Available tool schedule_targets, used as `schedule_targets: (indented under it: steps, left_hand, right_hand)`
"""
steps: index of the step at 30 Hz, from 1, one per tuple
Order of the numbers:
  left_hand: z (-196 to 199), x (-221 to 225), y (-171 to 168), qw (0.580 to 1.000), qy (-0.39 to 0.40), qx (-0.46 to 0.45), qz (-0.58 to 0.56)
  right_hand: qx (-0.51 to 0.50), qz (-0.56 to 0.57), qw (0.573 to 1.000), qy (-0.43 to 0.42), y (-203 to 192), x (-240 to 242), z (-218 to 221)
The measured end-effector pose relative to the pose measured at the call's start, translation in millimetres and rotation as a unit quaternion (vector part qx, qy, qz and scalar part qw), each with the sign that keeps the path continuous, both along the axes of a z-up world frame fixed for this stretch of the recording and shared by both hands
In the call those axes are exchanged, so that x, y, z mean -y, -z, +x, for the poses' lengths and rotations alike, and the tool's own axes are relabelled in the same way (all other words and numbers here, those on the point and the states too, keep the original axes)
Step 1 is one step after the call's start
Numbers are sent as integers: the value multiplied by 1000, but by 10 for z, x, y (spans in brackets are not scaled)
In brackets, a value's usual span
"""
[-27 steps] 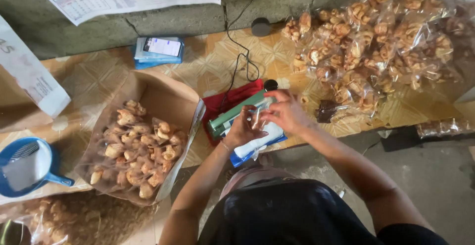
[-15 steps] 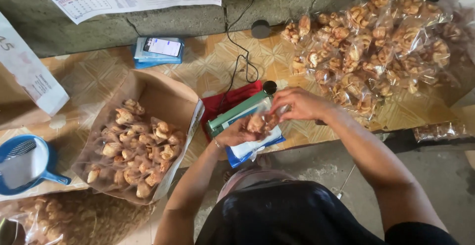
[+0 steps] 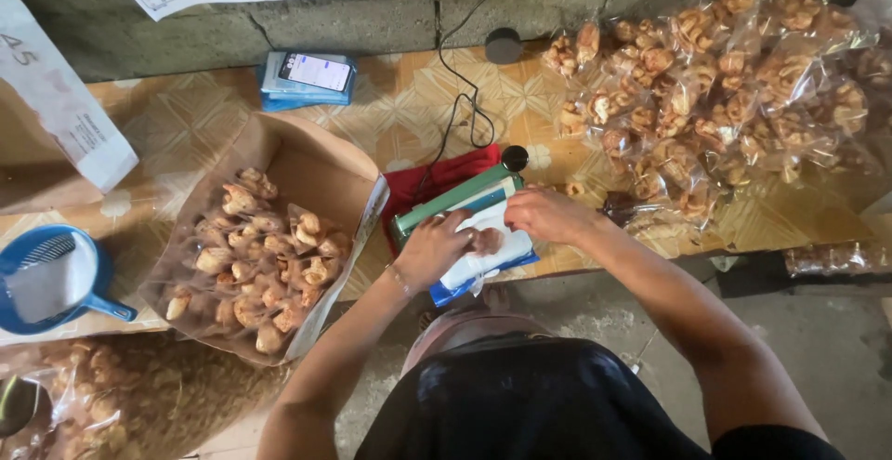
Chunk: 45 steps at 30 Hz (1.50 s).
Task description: Manually filling plastic bags with snacks and sealing them using a heat sealer.
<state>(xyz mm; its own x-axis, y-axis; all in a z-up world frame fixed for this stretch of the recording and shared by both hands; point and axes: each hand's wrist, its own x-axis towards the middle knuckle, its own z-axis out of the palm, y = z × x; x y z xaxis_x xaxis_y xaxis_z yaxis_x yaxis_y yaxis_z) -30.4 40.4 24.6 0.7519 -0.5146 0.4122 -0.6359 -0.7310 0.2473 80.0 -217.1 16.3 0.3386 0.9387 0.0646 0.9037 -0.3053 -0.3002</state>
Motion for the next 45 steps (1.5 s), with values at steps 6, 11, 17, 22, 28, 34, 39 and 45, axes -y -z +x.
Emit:
schedule_targets:
  steps: [6, 11, 17, 22, 28, 34, 39, 45]
  left_hand:
    - [-43, -45, 518, 998, -31, 41, 24]
    - [-212, 58, 71, 997, 15, 29, -69]
    - [-154, 139, -220, 936, 16, -189, -296]
    - [262, 284, 1379, 948, -144, -220, -181]
    - [265, 236, 1128, 988, -140, -71, -2]
    - [1143, -51, 682, 888, -230, -308, -253]
    - [1559, -12, 881, 784, -98, -539, -291]
    - [1745, -38, 2297, 805, -212, -481, -275]
  right_hand:
    - [44, 84, 995, -3, -251, -136, -347]
    - [42, 122, 992, 8, -232, 39, -547]
    - [53, 172, 977, 112, -422, 243, -497]
    - [92, 180, 965, 169, 666, -139, -202]
    - [135, 97, 972, 165, 1323, -192, 96]
    - [22, 109, 978, 175, 1406, -211, 397]
    - [109, 68, 973, 192, 1766, -211, 591]
    - [-201, 360, 836, 362, 501, -163, 976]
